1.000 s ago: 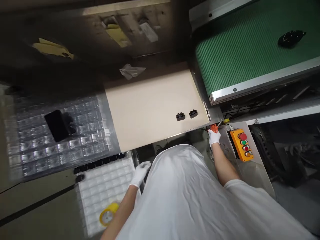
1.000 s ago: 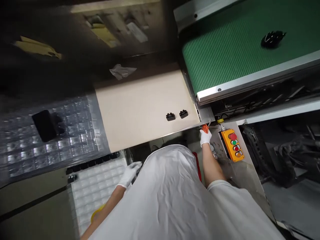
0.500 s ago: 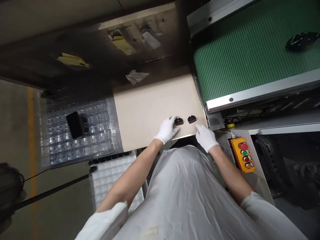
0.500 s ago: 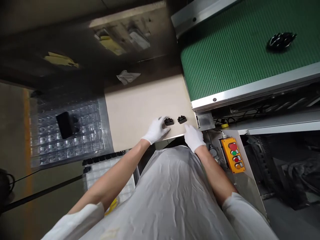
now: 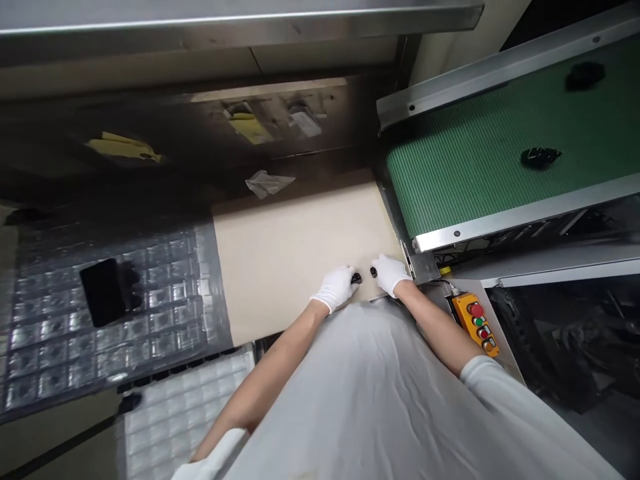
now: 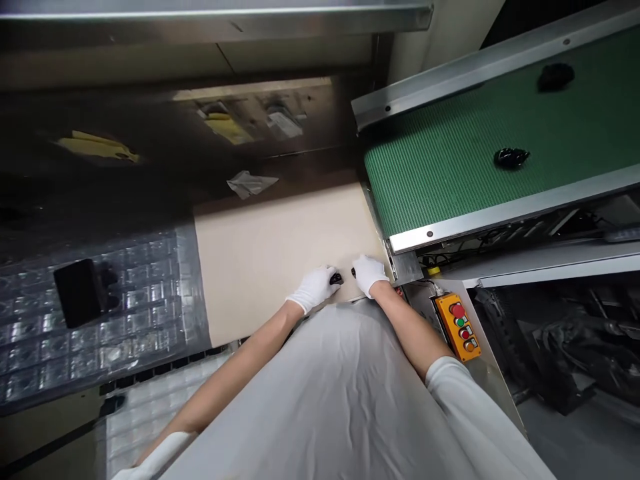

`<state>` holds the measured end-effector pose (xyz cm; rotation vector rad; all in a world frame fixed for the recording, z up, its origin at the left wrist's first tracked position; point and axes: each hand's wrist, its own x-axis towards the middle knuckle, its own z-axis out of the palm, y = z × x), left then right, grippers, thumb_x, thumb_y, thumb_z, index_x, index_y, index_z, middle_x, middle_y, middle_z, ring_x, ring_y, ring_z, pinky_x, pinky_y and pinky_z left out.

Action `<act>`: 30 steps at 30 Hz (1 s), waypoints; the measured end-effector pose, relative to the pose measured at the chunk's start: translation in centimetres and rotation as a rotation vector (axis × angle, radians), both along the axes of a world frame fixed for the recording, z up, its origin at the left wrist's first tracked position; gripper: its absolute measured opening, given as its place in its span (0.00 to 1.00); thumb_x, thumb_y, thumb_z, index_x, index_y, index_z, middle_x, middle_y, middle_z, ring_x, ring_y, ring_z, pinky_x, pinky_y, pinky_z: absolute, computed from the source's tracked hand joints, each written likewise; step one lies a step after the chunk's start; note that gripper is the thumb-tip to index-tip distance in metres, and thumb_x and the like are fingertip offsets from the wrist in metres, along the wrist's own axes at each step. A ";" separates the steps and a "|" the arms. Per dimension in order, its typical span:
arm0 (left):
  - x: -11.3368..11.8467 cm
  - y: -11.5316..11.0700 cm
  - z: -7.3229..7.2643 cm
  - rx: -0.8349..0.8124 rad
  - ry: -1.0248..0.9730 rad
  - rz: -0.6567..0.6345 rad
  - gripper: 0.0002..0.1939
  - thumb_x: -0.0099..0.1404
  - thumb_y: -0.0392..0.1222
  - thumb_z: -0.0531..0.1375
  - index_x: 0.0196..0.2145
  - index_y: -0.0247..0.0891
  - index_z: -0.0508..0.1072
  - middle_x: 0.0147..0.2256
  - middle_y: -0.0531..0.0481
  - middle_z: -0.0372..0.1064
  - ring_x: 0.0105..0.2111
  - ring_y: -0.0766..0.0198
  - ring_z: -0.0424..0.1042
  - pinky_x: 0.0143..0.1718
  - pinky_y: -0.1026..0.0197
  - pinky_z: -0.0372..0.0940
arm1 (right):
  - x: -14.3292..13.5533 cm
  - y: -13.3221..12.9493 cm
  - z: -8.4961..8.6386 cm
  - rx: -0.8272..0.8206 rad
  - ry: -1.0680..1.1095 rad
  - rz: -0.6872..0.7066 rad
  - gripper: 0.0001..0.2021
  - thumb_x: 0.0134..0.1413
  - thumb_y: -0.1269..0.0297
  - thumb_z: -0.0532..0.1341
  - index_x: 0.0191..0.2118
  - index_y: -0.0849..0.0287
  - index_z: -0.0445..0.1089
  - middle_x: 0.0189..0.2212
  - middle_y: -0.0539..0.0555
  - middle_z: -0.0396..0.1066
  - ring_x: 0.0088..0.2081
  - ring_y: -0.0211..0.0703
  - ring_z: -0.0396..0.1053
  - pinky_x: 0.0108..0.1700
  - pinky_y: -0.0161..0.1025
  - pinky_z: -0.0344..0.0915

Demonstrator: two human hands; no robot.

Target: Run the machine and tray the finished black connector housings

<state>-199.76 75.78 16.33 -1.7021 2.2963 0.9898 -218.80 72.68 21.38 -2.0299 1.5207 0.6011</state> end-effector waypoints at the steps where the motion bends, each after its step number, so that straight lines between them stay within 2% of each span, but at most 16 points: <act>1: -0.1 0.1 -0.1 0.001 0.015 -0.007 0.12 0.67 0.45 0.63 0.47 0.39 0.76 0.48 0.37 0.75 0.49 0.46 0.76 0.48 0.52 0.69 | 0.0 0.0 0.3 0.003 0.010 -0.010 0.16 0.63 0.71 0.56 0.51 0.59 0.77 0.52 0.67 0.74 0.51 0.60 0.77 0.49 0.48 0.72; 6: -1.0 0.2 0.0 0.008 0.079 -0.059 0.11 0.68 0.43 0.62 0.47 0.40 0.76 0.49 0.37 0.76 0.48 0.45 0.77 0.49 0.50 0.70 | 0.0 0.3 2.1 0.022 0.042 -0.088 0.16 0.64 0.72 0.55 0.51 0.59 0.77 0.51 0.66 0.76 0.52 0.57 0.78 0.49 0.45 0.71; 9: -1.1 0.3 0.2 0.010 0.071 -0.058 0.11 0.67 0.45 0.62 0.45 0.39 0.76 0.49 0.36 0.76 0.49 0.43 0.78 0.49 0.48 0.71 | 0.2 1.4 4.6 0.004 0.043 -0.165 0.24 0.61 0.73 0.58 0.62 0.60 0.69 0.55 0.67 0.75 0.53 0.58 0.77 0.49 0.45 0.70; 10: -0.9 0.4 0.2 0.021 0.082 -0.038 0.13 0.67 0.47 0.63 0.46 0.40 0.76 0.49 0.36 0.77 0.50 0.43 0.78 0.50 0.48 0.71 | 0.2 2.0 6.0 -0.006 0.040 -0.188 0.26 0.61 0.72 0.59 0.64 0.60 0.67 0.56 0.67 0.74 0.53 0.58 0.77 0.49 0.45 0.70; 12: -0.2 0.6 0.2 0.086 0.166 0.047 0.20 0.66 0.51 0.64 0.51 0.40 0.75 0.53 0.37 0.76 0.55 0.43 0.77 0.55 0.48 0.71 | -0.6 3.0 10.2 0.017 -0.044 -0.200 0.22 0.62 0.64 0.61 0.61 0.58 0.70 0.53 0.64 0.77 0.49 0.56 0.78 0.45 0.43 0.70; 15: 1.5 0.5 0.5 0.274 0.346 0.281 0.35 0.64 0.58 0.65 0.63 0.39 0.68 0.64 0.36 0.69 0.64 0.43 0.70 0.64 0.47 0.66 | -4.6 2.3 18.1 0.053 -0.372 -0.245 0.13 0.65 0.53 0.61 0.48 0.50 0.77 0.39 0.50 0.80 0.38 0.44 0.77 0.37 0.37 0.66; 16: 2.1 0.1 0.7 0.326 0.378 0.353 0.38 0.64 0.60 0.64 0.65 0.38 0.66 0.66 0.36 0.67 0.65 0.44 0.68 0.66 0.46 0.65 | -6.6 1.0 20.5 -0.029 -0.427 -0.322 0.14 0.67 0.52 0.58 0.48 0.50 0.78 0.37 0.48 0.79 0.35 0.41 0.75 0.37 0.36 0.66; 17: 2.6 -0.4 1.1 0.355 0.399 0.409 0.39 0.63 0.62 0.63 0.66 0.38 0.65 0.67 0.36 0.65 0.67 0.44 0.67 0.68 0.45 0.64 | -8.9 -0.8 22.6 -0.224 -0.394 -0.415 0.17 0.70 0.52 0.54 0.47 0.53 0.78 0.35 0.50 0.78 0.34 0.41 0.74 0.38 0.37 0.66; 19: 3.2 -2.2 2.3 0.332 0.410 0.472 0.39 0.62 0.64 0.62 0.64 0.39 0.66 0.67 0.37 0.65 0.67 0.43 0.66 0.69 0.44 0.63 | -13.9 -5.6 25.1 -0.647 -0.138 -0.666 0.23 0.72 0.48 0.49 0.52 0.58 0.75 0.40 0.56 0.76 0.38 0.46 0.74 0.44 0.44 0.68; 20: 3.2 -3.3 3.2 0.290 0.400 0.485 0.38 0.61 0.64 0.62 0.63 0.41 0.67 0.67 0.38 0.66 0.66 0.42 0.67 0.68 0.44 0.64 | -16.2 -8.3 25.4 -0.758 0.010 -0.757 0.28 0.71 0.43 0.51 0.60 0.60 0.71 0.46 0.61 0.75 0.42 0.51 0.74 0.46 0.49 0.69; 21: 3.0 -4.5 4.1 0.238 0.382 0.493 0.38 0.60 0.65 0.62 0.62 0.42 0.68 0.65 0.39 0.68 0.64 0.41 0.69 0.67 0.43 0.66 | -18.3 -10.7 25.3 -0.781 0.111 -0.805 0.33 0.69 0.39 0.52 0.64 0.62 0.67 0.50 0.65 0.72 0.44 0.55 0.75 0.48 0.53 0.69; 22: 2.6 -5.7 5.2 0.186 0.361 0.496 0.37 0.59 0.66 0.62 0.60 0.43 0.69 0.64 0.40 0.70 0.61 0.40 0.72 0.64 0.43 0.68 | -20.1 -12.8 24.9 -0.751 0.183 -0.816 0.35 0.68 0.38 0.53 0.64 0.64 0.67 0.51 0.68 0.70 0.45 0.58 0.75 0.48 0.56 0.70; 24: 1.1 -8.0 7.7 0.087 0.329 0.491 0.36 0.58 0.67 0.61 0.57 0.44 0.72 0.60 0.41 0.73 0.56 0.40 0.75 0.59 0.43 0.71 | -22.7 -15.4 23.4 -0.642 0.237 -0.724 0.30 0.70 0.43 0.53 0.59 0.65 0.72 0.53 0.70 0.68 0.45 0.60 0.75 0.48 0.56 0.70; 26: -0.9 -10.2 10.4 -0.002 0.337 0.467 0.34 0.58 0.67 0.60 0.55 0.45 0.74 0.56 0.43 0.76 0.52 0.42 0.77 0.55 0.44 0.73 | -24.5 -15.6 22.0 -0.613 0.220 -0.532 0.22 0.72 0.52 0.52 0.53 0.62 0.77 0.52 0.67 0.69 0.46 0.58 0.74 0.49 0.55 0.70; 28: -3.5 -12.6 13.4 -0.074 0.371 0.421 0.32 0.59 0.66 0.60 0.54 0.46 0.75 0.54 0.45 0.77 0.50 0.45 0.77 0.54 0.46 0.73 | -25.9 -14.0 21.0 -0.664 0.160 -0.359 0.18 0.70 0.61 0.52 0.50 0.57 0.79 0.54 0.63 0.71 0.48 0.57 0.72 0.51 0.54 0.68; 30: -7.2 -15.4 16.8 -0.128 0.433 0.330 0.30 0.62 0.64 0.60 0.55 0.47 0.75 0.53 0.47 0.78 0.50 0.48 0.77 0.55 0.48 0.73 | -26.9 -12.1 20.4 -0.724 0.085 -0.292 0.17 0.64 0.69 0.55 0.48 0.54 0.81 0.59 0.58 0.71 0.51 0.56 0.70 0.54 0.53 0.66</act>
